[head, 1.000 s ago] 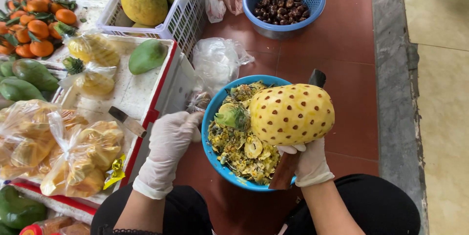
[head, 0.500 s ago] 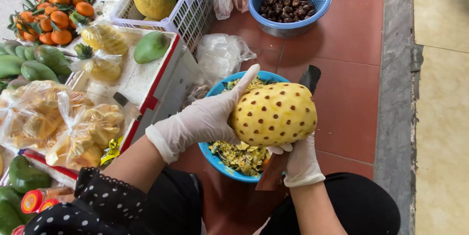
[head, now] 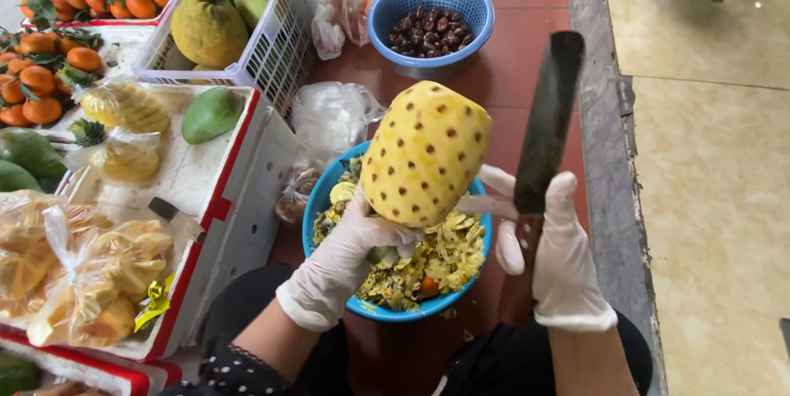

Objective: Peeling and removing the eyes from a pineapple using a knife

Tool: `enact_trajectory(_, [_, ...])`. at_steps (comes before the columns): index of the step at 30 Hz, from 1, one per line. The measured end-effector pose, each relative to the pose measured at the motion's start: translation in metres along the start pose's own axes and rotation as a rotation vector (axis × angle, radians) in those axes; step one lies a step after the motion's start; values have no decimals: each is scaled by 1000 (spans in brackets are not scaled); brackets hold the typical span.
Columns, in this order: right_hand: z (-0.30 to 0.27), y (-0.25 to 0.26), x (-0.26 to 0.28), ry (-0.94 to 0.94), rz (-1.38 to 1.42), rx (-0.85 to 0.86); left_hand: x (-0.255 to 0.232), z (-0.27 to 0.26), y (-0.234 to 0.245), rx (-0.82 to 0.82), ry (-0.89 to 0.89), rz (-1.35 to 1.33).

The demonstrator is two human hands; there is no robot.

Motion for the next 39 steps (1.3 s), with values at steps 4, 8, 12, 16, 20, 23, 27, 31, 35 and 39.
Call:
enact_trajectory(4, [-28, -21, 0, -110, -392, -200, 14, 17, 14, 20, 92, -214])
enact_trajectory(8, [-19, -19, -47, -150, -321, -141, 20, 22, 24, -6, 181, -442])
enact_trajectory(12, [-12, -30, -74, -267, -384, -86, 39, 25, 42, -148, 357, -564])
enact_trajectory(16, [-3, -43, -85, -357, -569, -116, 39, 25, 51, -129, 388, -588])
enact_trajectory(20, [-1, -56, -98, -521, -758, -116, 50, 29, 64, -136, 415, -692])
enact_trajectory(23, [1, -56, -108, -553, -857, -86, 59, 33, 75, -103, 398, -748])
enact_trajectory(27, [1, -58, -107, -562, -910, -81, 56, 28, 79, -88, 406, -787])
enact_trajectory(31, [2, -64, -106, -548, -881, -59, 51, 21, 79, -45, 395, -791])
enact_trajectory(35, [-2, -65, -105, -551, -918, -51, 50, 18, 80, -36, 384, -801])
enact_trajectory(39, [-5, -67, -102, -553, -922, -47, 52, 17, 80, -24, 376, -785])
Point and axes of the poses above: each hand's wrist, its own z-axis towards the middle knuckle, its own y-axis out of the back of the hand, x = y × z, the point moved 7 cm from there along z, towards the middle knuckle, and after that the axes turned 2 degrees about x, right-handed, at the moved point
